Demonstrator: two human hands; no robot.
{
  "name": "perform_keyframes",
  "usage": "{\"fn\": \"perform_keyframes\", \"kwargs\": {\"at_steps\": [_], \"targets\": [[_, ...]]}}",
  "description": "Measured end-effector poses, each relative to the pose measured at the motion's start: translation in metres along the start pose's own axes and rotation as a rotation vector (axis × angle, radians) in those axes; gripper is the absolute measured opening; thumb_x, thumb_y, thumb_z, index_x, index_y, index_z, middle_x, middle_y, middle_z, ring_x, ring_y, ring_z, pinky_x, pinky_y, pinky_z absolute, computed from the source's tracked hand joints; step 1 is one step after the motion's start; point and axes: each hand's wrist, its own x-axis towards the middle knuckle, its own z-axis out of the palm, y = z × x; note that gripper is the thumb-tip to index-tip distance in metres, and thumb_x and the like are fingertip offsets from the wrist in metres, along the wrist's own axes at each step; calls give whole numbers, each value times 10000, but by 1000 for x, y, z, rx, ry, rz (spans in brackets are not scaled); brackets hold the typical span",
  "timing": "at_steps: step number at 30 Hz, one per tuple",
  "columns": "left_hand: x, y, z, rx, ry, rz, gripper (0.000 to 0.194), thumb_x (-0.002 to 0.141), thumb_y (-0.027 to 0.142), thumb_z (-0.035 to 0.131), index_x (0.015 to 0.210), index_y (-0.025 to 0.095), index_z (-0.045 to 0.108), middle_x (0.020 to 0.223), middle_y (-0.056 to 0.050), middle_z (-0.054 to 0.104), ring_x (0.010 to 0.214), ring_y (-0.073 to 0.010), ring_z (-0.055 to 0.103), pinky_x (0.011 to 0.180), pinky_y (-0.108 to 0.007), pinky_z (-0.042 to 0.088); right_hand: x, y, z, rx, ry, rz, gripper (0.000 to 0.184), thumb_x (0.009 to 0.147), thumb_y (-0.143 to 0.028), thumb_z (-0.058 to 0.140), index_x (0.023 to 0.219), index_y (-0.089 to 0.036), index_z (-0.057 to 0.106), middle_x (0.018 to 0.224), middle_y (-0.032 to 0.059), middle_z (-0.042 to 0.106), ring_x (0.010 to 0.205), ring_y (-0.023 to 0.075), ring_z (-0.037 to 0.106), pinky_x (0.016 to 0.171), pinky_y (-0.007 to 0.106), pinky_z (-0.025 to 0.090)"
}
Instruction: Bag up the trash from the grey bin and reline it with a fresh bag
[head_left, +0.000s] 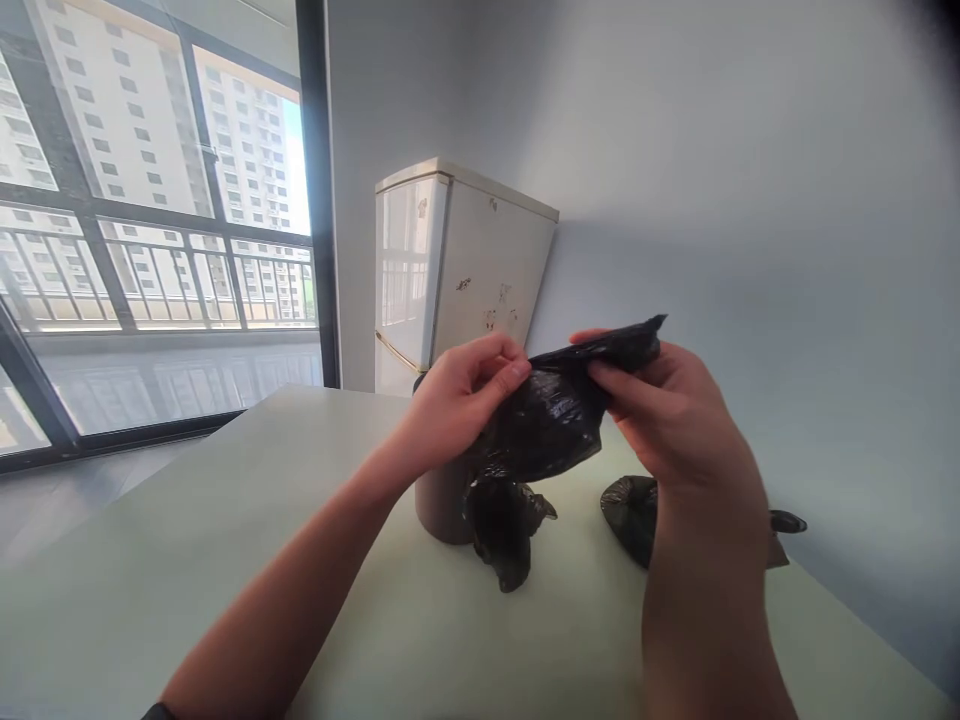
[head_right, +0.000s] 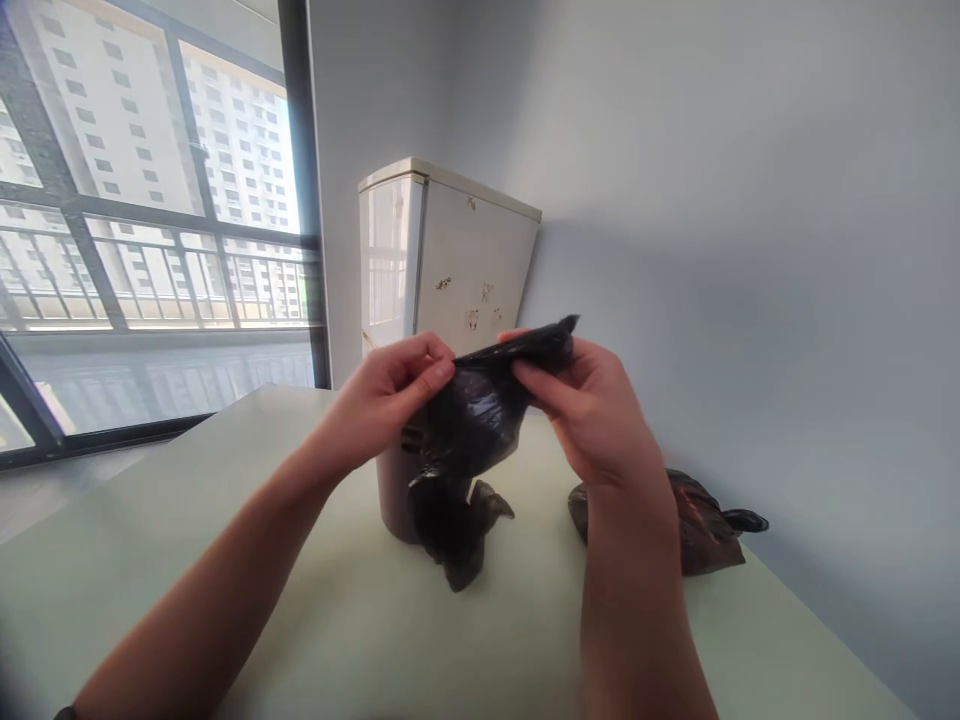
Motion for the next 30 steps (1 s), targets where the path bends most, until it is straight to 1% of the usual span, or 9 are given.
{"fn": "perform_keyframes", "kwargs": {"at_steps": [5, 9, 13, 15, 20, 22, 26, 28, 30], "targets": [[1, 2, -16, 9, 47, -68, 322, 986, 523, 652, 880, 222, 609, 585, 37, 524, 474, -104, 447, 459, -255, 291, -4, -2, -20, -81, 16, -19, 328, 757, -459, 899, 1016, -281, 809, 983, 67, 780, 969, 295, 737, 812, 438, 636], [4, 0, -22, 127, 114, -57, 319, 975, 498, 669, 845, 209, 633, 573, 30, 567, 475, -100, 458, 468, -247, 292, -3, -2, -24, -96, 30, 67, 352, 809, -519, 855, 1043, -263, 795, 963, 79, 778, 829, 258, 741, 670, 373, 620], [9, -6, -26, 214, 156, -43, 287, 970, 467, 669, 856, 204, 671, 610, 14, 619, 528, -117, 525, 507, -246, 345, 1, -1, -21, -65, 45, 61, 294, 826, -505, 846, 971, -261, 770, 944, 54, 776, 797, 230, 737, 656, 331, 607], [11, -9, -28, 240, 187, -27, 271, 963, 452, 673, 858, 202, 687, 627, 6, 632, 555, -129, 552, 527, -254, 372, 2, -1, -22, -28, -7, 81, 292, 821, -466, 861, 1005, -261, 764, 977, 49, 780, 820, 226, 741, 685, 322, 611], [13, -19, -40, 379, 385, 11, 241, 949, 415, 689, 819, 211, 690, 573, 30, 523, 535, -121, 459, 533, -274, 332, 1, 0, -30, -49, -339, 272, 353, 810, -407, 880, 1084, -228, 746, 1040, 70, 778, 870, 244, 746, 771, 341, 617], [14, -22, -44, 472, 411, 38, 217, 946, 388, 695, 811, 217, 699, 598, 27, 515, 571, -129, 465, 567, -282, 360, 2, 2, -29, 1, -343, 283, 299, 807, -392, 883, 1001, -226, 728, 949, 43, 765, 801, 210, 728, 728, 309, 604], [14, -19, -40, 488, 273, 116, 182, 962, 409, 686, 1035, 251, 740, 926, -28, 702, 881, -189, 645, 800, -319, 510, 6, 8, -14, 153, -130, 181, 260, 841, -399, 851, 944, -259, 658, 841, -9, 714, 690, 158, 674, 612, 257, 563], [11, -15, -30, 375, 140, 138, 315, 948, 423, 714, 1224, 274, 702, 1152, -50, 730, 1076, -223, 669, 925, -345, 529, 8, 11, -6, 177, -143, 163, 280, 835, -394, 856, 969, -267, 646, 862, -8, 713, 713, 164, 678, 627, 263, 570], [8, -10, -19, 287, 49, 133, 393, 916, 397, 758, 1282, 270, 689, 1205, -52, 740, 1117, -239, 682, 964, -352, 535, 9, 13, -2, 182, -218, 171, 310, 812, -369, 879, 991, -266, 648, 873, -7, 714, 730, 165, 682, 650, 262, 572]]}}
